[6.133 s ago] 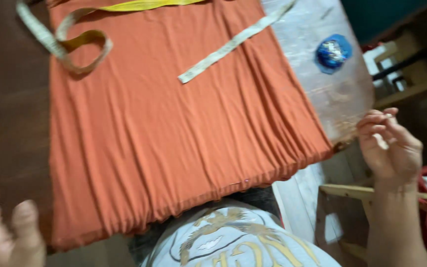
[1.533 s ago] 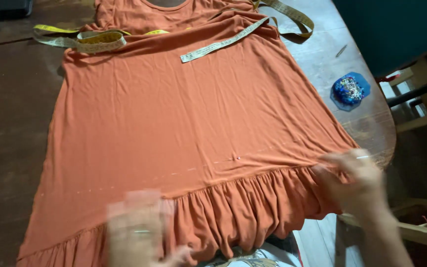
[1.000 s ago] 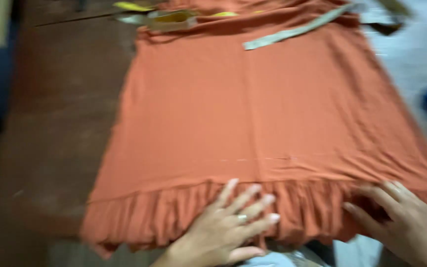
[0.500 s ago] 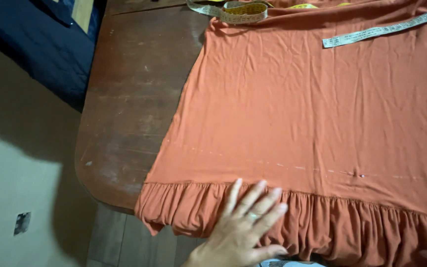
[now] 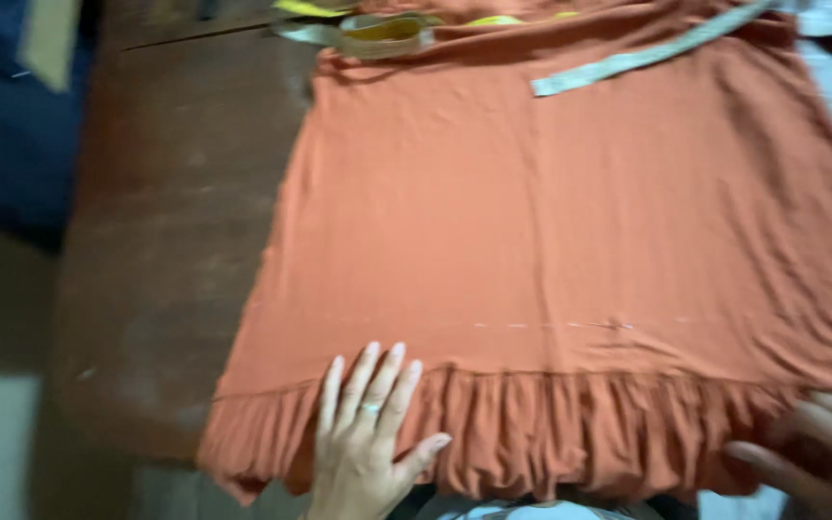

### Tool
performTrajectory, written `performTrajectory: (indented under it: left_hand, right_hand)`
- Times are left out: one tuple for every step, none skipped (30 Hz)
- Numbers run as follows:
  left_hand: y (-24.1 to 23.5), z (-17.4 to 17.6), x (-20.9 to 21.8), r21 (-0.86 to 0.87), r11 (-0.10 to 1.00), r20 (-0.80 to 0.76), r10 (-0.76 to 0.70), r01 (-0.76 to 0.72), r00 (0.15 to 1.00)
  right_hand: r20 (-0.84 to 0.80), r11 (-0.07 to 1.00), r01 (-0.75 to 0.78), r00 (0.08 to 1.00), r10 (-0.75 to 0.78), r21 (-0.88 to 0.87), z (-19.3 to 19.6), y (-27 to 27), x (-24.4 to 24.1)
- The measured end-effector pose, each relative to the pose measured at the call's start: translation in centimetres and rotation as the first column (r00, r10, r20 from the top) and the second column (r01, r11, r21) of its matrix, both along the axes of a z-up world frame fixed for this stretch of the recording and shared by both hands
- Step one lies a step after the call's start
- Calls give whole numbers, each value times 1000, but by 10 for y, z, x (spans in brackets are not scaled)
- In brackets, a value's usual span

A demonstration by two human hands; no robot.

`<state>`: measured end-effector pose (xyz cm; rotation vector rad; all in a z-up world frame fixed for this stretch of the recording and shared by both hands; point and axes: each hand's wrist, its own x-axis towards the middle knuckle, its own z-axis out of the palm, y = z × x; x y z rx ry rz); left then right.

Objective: The person pins the hem of an orange sleeveless top to create a ruffled effect. They use their hands to gather the fabric and secure it with pins from a blue pincushion.

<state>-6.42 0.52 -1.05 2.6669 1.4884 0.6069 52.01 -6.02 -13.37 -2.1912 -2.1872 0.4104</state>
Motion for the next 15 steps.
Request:
performTrajectory:
  left_hand:
    - [1, -3, 0, 15, 1000, -41, 1, -1, 999]
    - [1, -6, -1, 31, 1000, -81, 3, -1, 997]
    - [1, -8, 0, 30, 999, -69, -12, 14, 998]
    - [1, -10, 0, 75, 997, -87, 9, -3, 996]
    - [0, -12, -1, 117, 993, -104, 35, -23, 994]
    - [-1, -16, -2, 113, 994, -91, 22, -11, 996]
    - [-1, -20, -2, 150, 989, -116, 11, 7, 993]
    - [0, -24, -2, 187, 982, -141, 1, 26, 990]
    - [0, -26, 2, 188, 981, -121, -17, 40, 992]
    - [0, -28, 6, 211, 977, -135, 0, 29, 991]
    - [0, -29, 8, 233, 972, -152, 20, 16, 988]
    - [2, -29, 18, 232, 972, -138, 5, 27, 990]
    - [3, -29, 26, 259, 964, -129, -24, 57, 991]
    - [5, -29, 34, 286, 954, -120, -54, 87, 991]
    - [5, -32, 45, 286, 954, -110, -65, 94, 992]
  right_hand:
    - [17, 999, 27, 999, -27, -18, 24, 3, -48]
    - [34, 998, 55, 998, -54, -36, 52, -7, -99]
    - [46, 997, 71, 997, -69, -36, 68, -5, -104]
    - [52, 992, 111, 993, -108, -58, 84, -3, -110]
    - [58, 986, 148, 988, -144, -82, 99, -1, -116]
    - [71, 983, 162, 985, -156, -84, 107, 6, -121]
    - [51, 960, 160, 987, -152, -231, 115, 12, -126]
    - [27, 915, 153, 988, -154, -373, 123, 18, -130]
    - [47, 912, 177, 984, -172, -370, 126, 16, -129]
    - [13, 939, 135, 990, -138, -316, 128, 14, -129]
    - [-24, 961, 89, 995, -98, -261, 129, 12, -129]
    - [-9, 959, 107, 994, -113, -261, 135, 15, -134]
    - [-104, 993, 34, 994, -46, -112, 140, 18, -139]
    - [-184, 999, -28, 982, 36, 47, 144, 22, -144]
    - [-173, 999, -17, 985, 24, 45, 141, 23, -147]
